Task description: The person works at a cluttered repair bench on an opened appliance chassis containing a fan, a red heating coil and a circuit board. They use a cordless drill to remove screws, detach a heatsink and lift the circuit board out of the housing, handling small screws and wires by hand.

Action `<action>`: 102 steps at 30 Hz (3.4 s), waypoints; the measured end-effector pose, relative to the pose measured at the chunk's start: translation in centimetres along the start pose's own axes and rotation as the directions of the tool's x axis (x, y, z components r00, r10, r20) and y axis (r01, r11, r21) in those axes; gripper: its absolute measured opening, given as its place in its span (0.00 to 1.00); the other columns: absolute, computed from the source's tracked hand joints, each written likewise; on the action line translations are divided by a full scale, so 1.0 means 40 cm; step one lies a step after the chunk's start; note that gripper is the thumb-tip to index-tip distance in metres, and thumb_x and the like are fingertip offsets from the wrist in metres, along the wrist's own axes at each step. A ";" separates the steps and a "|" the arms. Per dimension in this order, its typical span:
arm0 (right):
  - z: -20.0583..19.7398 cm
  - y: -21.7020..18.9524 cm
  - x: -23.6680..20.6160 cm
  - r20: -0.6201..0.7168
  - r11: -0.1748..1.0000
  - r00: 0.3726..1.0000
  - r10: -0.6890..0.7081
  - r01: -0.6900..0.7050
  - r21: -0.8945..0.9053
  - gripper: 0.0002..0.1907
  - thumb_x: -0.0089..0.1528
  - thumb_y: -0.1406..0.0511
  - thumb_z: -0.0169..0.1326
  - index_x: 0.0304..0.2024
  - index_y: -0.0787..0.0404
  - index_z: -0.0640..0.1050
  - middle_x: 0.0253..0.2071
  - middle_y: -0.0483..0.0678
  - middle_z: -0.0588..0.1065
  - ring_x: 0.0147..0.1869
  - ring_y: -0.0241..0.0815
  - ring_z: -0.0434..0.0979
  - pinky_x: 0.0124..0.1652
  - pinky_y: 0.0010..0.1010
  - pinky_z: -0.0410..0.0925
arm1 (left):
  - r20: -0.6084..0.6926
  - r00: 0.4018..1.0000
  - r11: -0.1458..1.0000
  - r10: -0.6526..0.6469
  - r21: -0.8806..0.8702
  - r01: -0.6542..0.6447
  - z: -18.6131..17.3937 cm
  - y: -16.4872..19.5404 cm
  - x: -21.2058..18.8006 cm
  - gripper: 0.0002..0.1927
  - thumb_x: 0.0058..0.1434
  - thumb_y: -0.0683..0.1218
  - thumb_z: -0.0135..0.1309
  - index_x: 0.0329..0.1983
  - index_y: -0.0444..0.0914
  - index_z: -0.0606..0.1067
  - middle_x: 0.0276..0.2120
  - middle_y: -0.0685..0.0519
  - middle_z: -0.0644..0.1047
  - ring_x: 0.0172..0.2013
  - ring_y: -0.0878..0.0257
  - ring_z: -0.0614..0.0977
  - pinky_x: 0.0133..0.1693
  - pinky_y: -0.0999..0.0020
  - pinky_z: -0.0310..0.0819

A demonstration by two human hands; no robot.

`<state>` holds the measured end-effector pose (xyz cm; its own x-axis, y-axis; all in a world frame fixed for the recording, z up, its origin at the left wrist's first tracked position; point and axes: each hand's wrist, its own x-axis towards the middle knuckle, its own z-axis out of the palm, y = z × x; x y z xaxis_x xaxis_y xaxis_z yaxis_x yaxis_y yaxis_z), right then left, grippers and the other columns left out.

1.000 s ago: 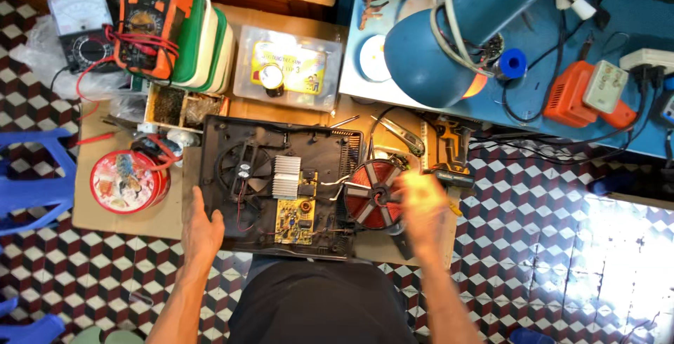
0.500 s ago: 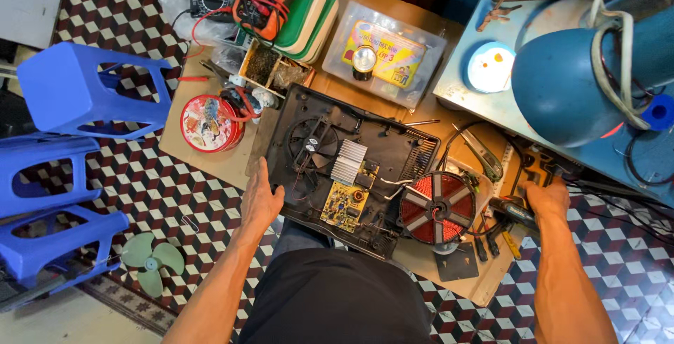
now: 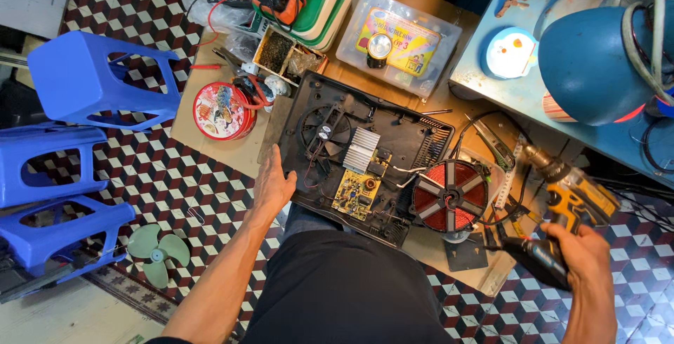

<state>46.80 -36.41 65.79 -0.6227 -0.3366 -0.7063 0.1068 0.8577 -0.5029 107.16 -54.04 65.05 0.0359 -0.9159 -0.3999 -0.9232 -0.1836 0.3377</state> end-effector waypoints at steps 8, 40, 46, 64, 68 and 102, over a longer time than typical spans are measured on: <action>-0.041 0.215 -0.363 -0.131 0.946 0.942 -0.308 0.288 -0.152 0.24 0.55 0.69 0.66 0.52 0.72 0.76 0.42 0.53 0.77 0.42 0.43 0.77 0.42 0.35 0.70 | -0.175 0.959 0.941 0.221 -0.221 -0.257 -0.113 0.147 -0.061 0.20 0.65 0.45 0.52 0.60 0.38 0.74 0.55 0.47 0.77 0.55 0.48 0.78 0.55 0.56 0.73; 0.856 -0.260 -0.847 0.139 0.779 0.860 -0.490 0.504 -0.373 0.22 0.61 0.62 0.58 0.57 0.62 0.77 0.49 0.56 0.80 0.46 0.46 0.85 0.43 0.33 0.77 | 0.383 0.819 0.888 0.428 -0.347 -0.302 -0.113 0.056 0.178 0.25 0.63 0.35 0.49 0.65 0.38 0.71 0.52 0.46 0.76 0.45 0.52 0.81 0.45 0.60 0.78; 0.877 -0.237 -0.825 0.116 0.675 0.781 -0.614 0.596 -0.436 0.20 0.61 0.66 0.58 0.56 0.59 0.76 0.48 0.54 0.80 0.46 0.46 0.85 0.40 0.33 0.78 | 0.247 0.770 0.749 0.589 -0.525 -0.405 -0.059 0.015 0.178 0.35 0.57 0.25 0.41 0.70 0.32 0.65 0.62 0.40 0.70 0.54 0.49 0.77 0.52 0.64 0.77; 0.964 -0.532 -0.922 0.208 0.884 0.955 -0.210 0.276 -0.376 0.22 0.62 0.59 0.58 0.57 0.57 0.74 0.40 0.51 0.81 0.38 0.47 0.82 0.39 0.39 0.76 | 0.261 0.884 0.781 0.388 -0.602 -0.165 -0.066 0.037 0.223 0.21 0.61 0.44 0.56 0.58 0.36 0.75 0.44 0.45 0.79 0.44 0.47 0.81 0.47 0.56 0.75; 0.977 -0.498 -0.899 0.226 0.728 0.855 -0.466 0.516 -0.450 0.17 0.61 0.60 0.59 0.50 0.58 0.80 0.42 0.50 0.82 0.44 0.44 0.82 0.44 0.36 0.75 | 0.270 0.898 0.793 0.348 -0.596 -0.128 -0.042 0.021 0.228 0.20 0.61 0.45 0.56 0.56 0.37 0.77 0.43 0.46 0.80 0.43 0.49 0.82 0.46 0.56 0.75; 0.907 -0.425 -0.920 0.076 0.907 0.967 -0.243 0.255 -0.337 0.25 0.59 0.53 0.60 0.54 0.60 0.79 0.43 0.53 0.82 0.45 0.43 0.84 0.47 0.39 0.75 | 0.303 0.820 0.831 0.486 -0.449 -0.327 -0.038 0.045 0.254 0.12 0.66 0.48 0.55 0.47 0.38 0.78 0.37 0.47 0.82 0.28 0.52 0.84 0.46 0.60 0.77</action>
<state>96.03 -52.70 82.22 -0.5691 -0.5639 -0.5985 -0.3227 0.8226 -0.4682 106.45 -64.23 62.90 -0.5354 -0.7318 -0.4217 -0.6073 -0.0134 0.7943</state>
